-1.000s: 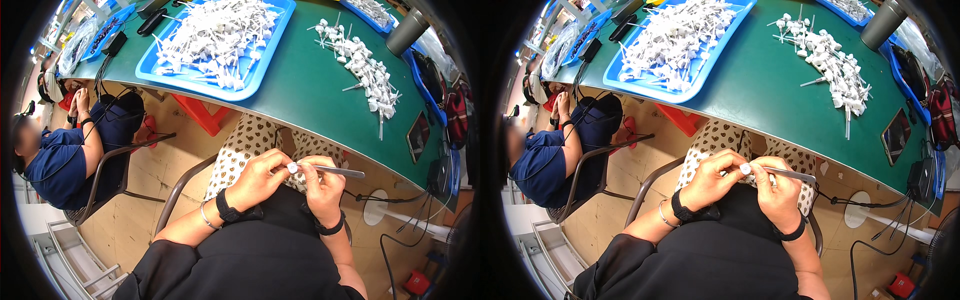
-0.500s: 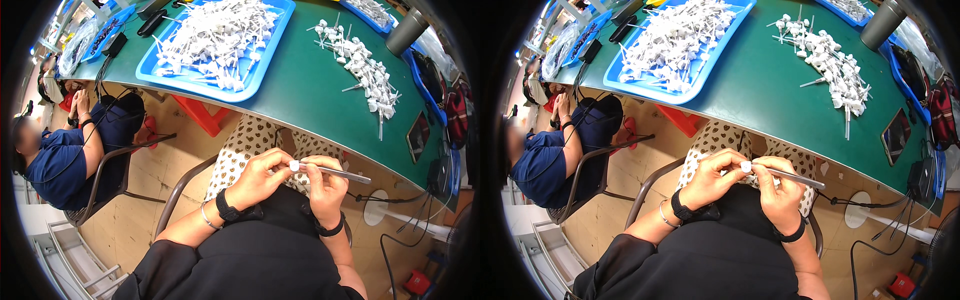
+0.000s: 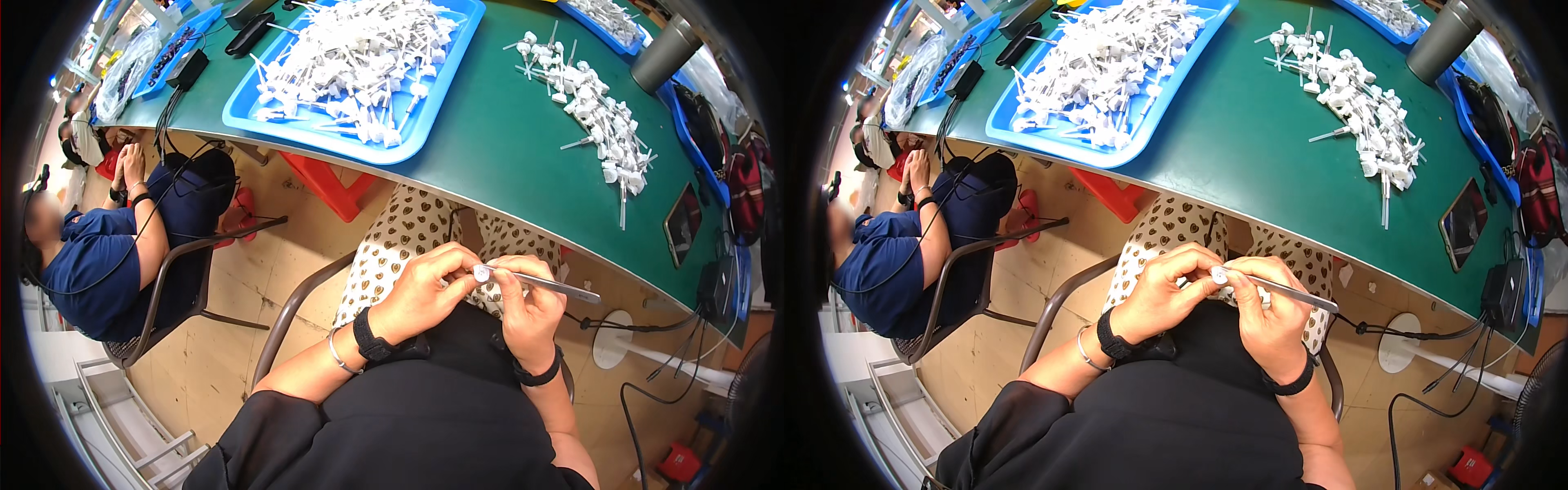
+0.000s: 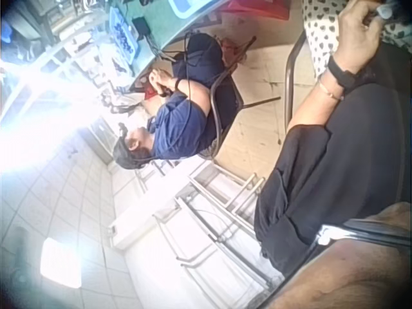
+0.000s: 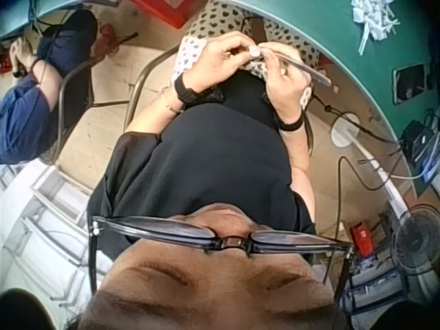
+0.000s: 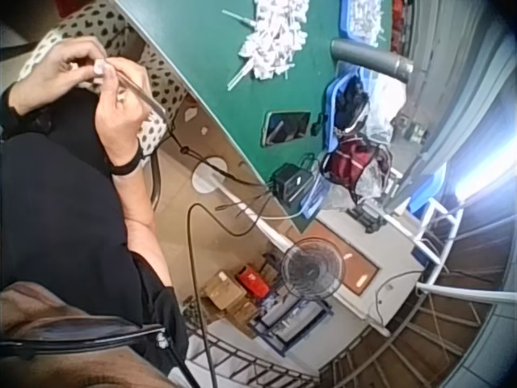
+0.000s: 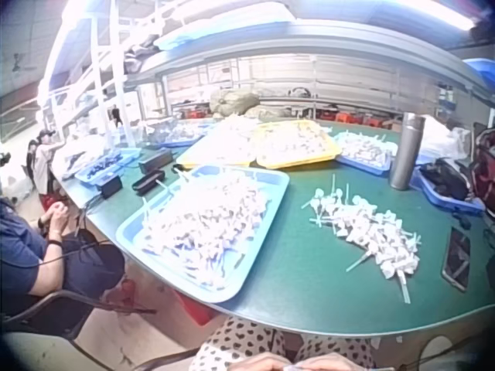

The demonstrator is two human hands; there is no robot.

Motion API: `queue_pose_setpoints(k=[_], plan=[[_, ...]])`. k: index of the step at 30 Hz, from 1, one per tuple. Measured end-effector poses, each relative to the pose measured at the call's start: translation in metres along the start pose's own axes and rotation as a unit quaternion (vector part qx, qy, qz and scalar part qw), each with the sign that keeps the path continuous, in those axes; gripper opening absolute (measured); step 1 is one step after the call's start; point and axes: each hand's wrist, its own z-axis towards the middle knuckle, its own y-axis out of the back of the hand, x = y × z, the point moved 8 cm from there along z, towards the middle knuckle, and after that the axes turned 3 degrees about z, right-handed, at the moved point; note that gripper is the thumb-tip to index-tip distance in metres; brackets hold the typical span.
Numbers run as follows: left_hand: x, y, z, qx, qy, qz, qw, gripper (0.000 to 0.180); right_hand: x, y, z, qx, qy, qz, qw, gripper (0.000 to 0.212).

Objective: The person sits at a green workbench and uses tweezers to pick up small white plastic components from a blue tray. They manipulate the components with their hands and the tool, then place the finished items onto the table surface. The process is repetitive, involving picking, adjusting, and placing individual units.

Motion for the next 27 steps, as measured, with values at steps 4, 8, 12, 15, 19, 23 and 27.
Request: queue_pose_setpoints(k=[4, 8, 12, 15, 19, 23, 27], plan=[[0.0, 0.0, 0.0, 0.002, 0.001, 0.001, 1.0, 0.008, -0.002, 0.0, 0.0, -0.007, 0.003, 0.002, 1.0, 0.005], [0.002, -0.001, 0.0, 0.007, 0.006, 0.001, 1.0, 0.008, -0.005, 0.002, -0.002, -0.015, -0.005, 0.016, 1.0, 0.006], [0.002, -0.001, 0.0, 0.014, 0.012, -0.001, 1.0, 0.008, -0.001, 0.0, 0.001, -0.001, 0.017, 0.004, 1.0, 0.006], [0.004, -0.002, -0.001, 0.019, 0.009, 0.006, 1.0, 0.008, 0.002, -0.001, 0.003, 0.024, 0.024, -0.016, 0.999, 0.006], [0.003, -0.002, -0.001, 0.02, -0.002, 0.014, 1.0, 0.008, 0.005, -0.003, 0.006, 0.044, 0.03, -0.042, 0.998, 0.005], [0.002, -0.002, -0.001, 0.025, -0.001, 0.019, 1.0, 0.007, 0.006, -0.003, 0.006, 0.042, 0.011, -0.035, 0.998, 0.003], [0.004, -0.004, -0.002, 0.032, 0.002, 0.018, 0.999, 0.008, 0.007, -0.004, 0.007, 0.048, 0.028, -0.046, 0.997, 0.003]])
